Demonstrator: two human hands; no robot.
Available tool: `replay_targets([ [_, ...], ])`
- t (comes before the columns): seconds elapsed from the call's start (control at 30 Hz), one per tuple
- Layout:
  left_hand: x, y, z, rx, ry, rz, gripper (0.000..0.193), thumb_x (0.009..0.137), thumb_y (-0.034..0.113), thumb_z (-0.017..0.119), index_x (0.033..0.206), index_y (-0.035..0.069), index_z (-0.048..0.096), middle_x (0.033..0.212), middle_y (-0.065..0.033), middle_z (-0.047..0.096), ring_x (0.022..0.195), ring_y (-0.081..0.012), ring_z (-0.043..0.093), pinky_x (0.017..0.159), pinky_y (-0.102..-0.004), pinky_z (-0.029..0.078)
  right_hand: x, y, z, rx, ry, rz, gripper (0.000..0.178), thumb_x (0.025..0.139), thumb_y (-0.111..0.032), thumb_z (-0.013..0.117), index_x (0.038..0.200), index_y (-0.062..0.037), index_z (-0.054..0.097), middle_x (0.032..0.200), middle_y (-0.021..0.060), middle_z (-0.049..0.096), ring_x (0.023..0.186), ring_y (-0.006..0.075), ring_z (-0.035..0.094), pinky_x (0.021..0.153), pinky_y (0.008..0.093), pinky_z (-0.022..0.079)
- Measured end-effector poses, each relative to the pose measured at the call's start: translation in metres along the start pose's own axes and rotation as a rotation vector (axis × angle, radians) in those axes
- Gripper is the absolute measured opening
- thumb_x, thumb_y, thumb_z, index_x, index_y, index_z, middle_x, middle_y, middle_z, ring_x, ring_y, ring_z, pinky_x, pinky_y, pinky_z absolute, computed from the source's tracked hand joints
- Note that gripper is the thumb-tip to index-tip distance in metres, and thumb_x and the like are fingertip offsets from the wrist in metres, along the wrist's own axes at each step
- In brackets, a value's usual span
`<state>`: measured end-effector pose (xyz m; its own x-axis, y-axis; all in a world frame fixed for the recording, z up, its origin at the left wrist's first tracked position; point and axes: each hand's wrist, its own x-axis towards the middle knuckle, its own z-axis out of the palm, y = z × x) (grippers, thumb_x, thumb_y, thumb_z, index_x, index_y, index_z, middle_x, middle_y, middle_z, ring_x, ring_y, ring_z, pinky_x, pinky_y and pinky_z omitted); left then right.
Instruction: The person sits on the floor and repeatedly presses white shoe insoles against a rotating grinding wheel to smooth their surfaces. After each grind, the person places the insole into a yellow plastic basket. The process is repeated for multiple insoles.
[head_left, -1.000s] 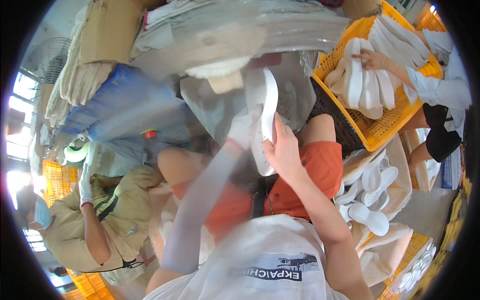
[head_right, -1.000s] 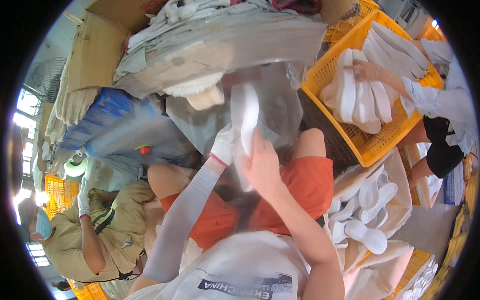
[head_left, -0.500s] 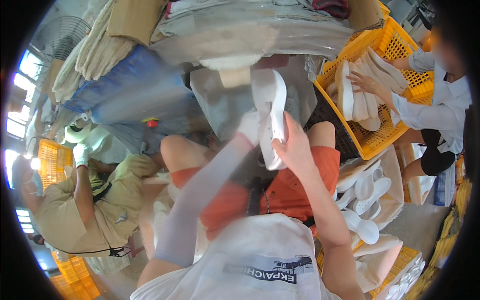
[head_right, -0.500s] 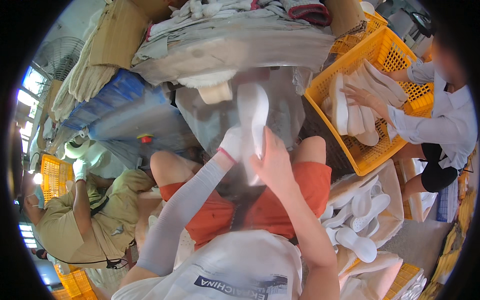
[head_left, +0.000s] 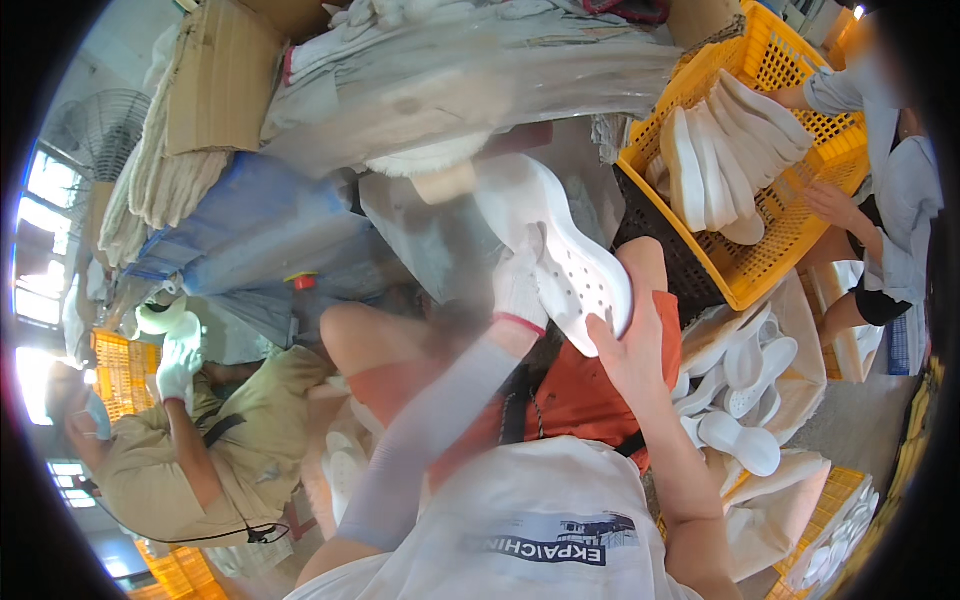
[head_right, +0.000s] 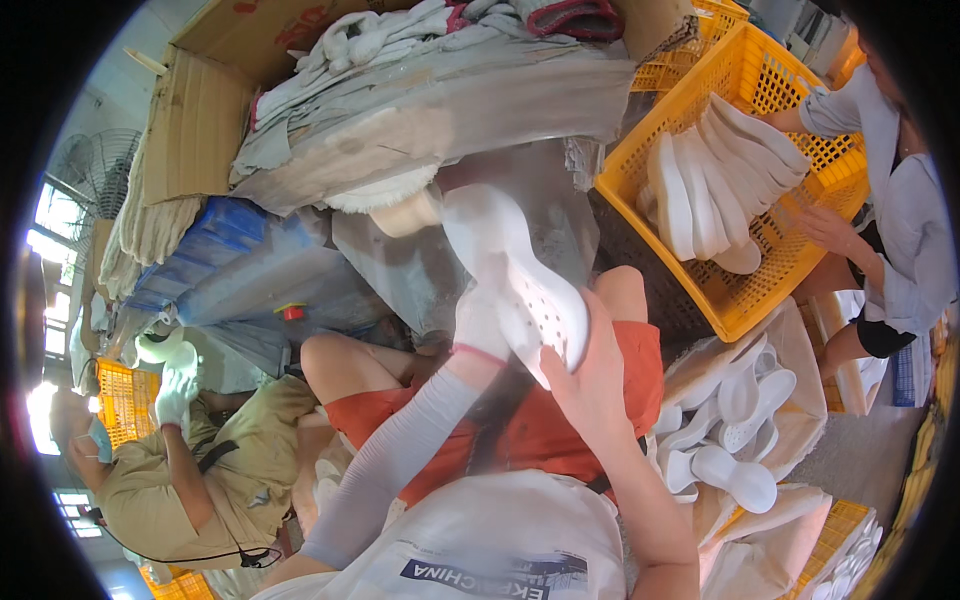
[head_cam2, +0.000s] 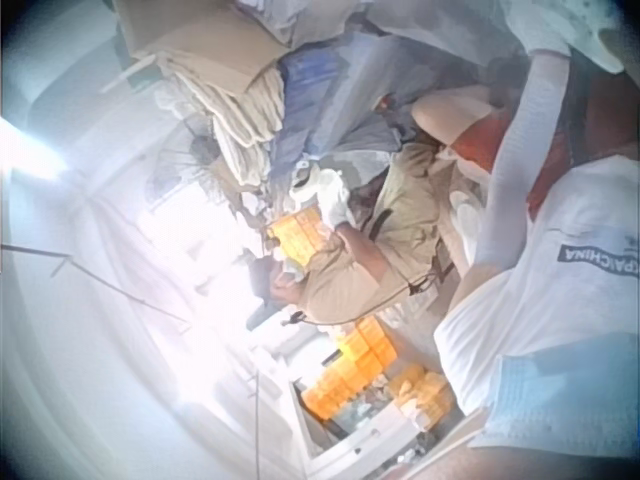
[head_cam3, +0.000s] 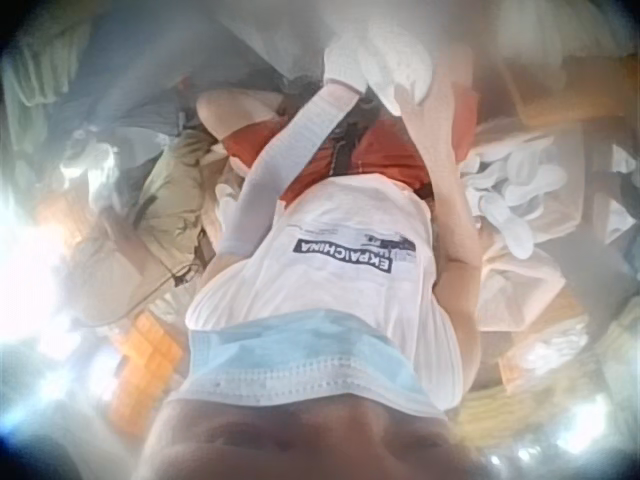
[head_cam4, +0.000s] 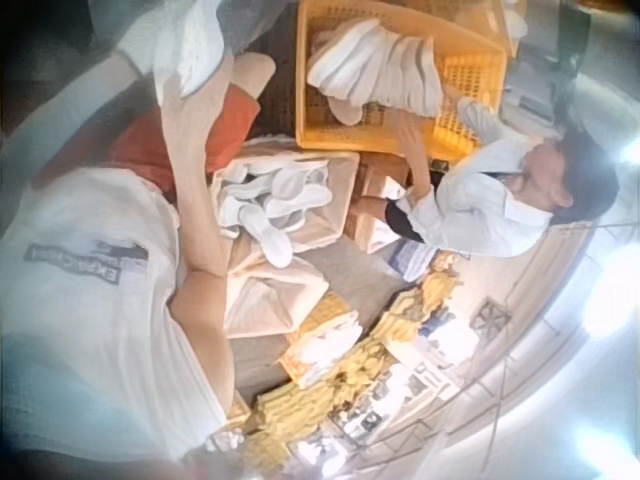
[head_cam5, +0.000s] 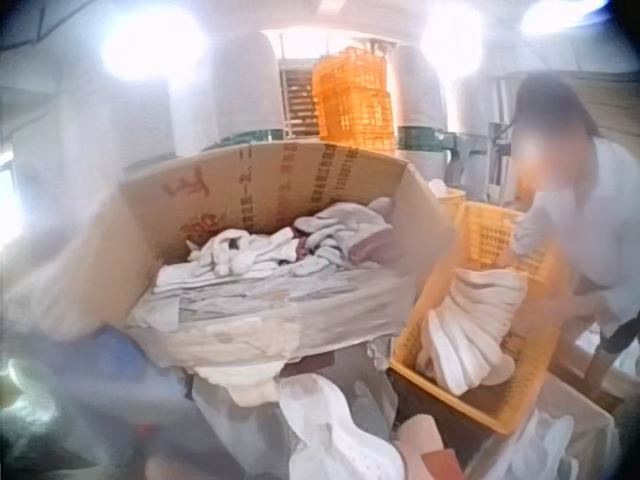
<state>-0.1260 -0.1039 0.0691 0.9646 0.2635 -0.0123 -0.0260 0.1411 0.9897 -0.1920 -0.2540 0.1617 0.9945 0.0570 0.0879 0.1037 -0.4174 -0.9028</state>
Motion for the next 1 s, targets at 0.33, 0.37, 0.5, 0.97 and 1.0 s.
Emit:
replay_targets([
  [0.33, 0.087, -0.048, -0.004, 0.027, 0.001, -0.104, 0.049, 0.101, 0.032, 0.056, 0.141, 0.005, 0.053, 0.133, -0.0174, 0.066, 0.12, -0.0345, 0.066, 0.099, -0.0439, 0.055, 0.071, 0.0, 0.042, 0.028, 0.262, -0.005, 0.072, 0.086, -0.014, 0.07, 0.151, 0.0006, 0.04, 0.122, 0.0297, 0.067, 0.113, 0.0433, 0.067, 0.098, 0.0458, 0.053],
  [0.37, 0.095, -0.056, -0.004, -0.253, 0.007, -0.15, 0.046, 0.103, 0.032, 0.054, 0.14, 0.006, 0.054, 0.134, -0.0159, 0.066, 0.121, -0.0336, 0.065, 0.1, -0.0439, 0.055, 0.077, 0.0, 0.042, -0.039, 0.267, -0.023, 0.071, 0.087, -0.014, 0.07, 0.15, 0.0006, 0.041, 0.12, 0.0302, 0.068, 0.112, 0.044, 0.068, 0.097, 0.0462, 0.054],
  [0.5, 0.105, -0.075, 0.006, -1.098, 0.063, -0.369, 0.039, 0.109, 0.03, 0.047, 0.138, 0.006, 0.057, 0.136, -0.0116, 0.065, 0.123, -0.0306, 0.064, 0.102, -0.0437, 0.056, 0.091, 0.009, 0.043, -0.117, 0.237, -0.207, 0.068, 0.085, -0.017, 0.07, 0.145, 0.0038, 0.045, 0.105, 0.0302, 0.071, 0.1, 0.0465, 0.07, 0.088, 0.0488, 0.056],
  [0.97, 0.085, -0.104, -0.071, -0.003, -0.019, -0.191, 0.025, 0.103, 0.025, 0.058, 0.116, 0.008, 0.073, 0.111, -0.0136, 0.073, 0.102, -0.0259, 0.07, 0.087, -0.0382, 0.058, 0.029, 0.037, 0.059, -0.792, -0.123, -0.626, 0.091, 0.076, -0.017, 0.087, 0.152, 0.0024, 0.039, 0.148, 0.0309, 0.048, 0.135, 0.0473, 0.049, 0.115, 0.0547, 0.038],
  [1.0, 0.075, -0.106, -0.081, 0.191, 0.009, -0.095, 0.026, 0.104, 0.025, 0.056, 0.116, 0.01, 0.073, 0.107, -0.0128, 0.074, 0.099, -0.025, 0.071, 0.084, -0.0392, 0.058, 0.015, 0.038, 0.056, -0.941, -0.325, -0.76, 0.086, 0.074, -0.014, 0.087, 0.148, 0.0018, 0.045, 0.145, 0.0288, 0.052, 0.132, 0.0443, 0.054, 0.112, 0.0527, 0.043],
])
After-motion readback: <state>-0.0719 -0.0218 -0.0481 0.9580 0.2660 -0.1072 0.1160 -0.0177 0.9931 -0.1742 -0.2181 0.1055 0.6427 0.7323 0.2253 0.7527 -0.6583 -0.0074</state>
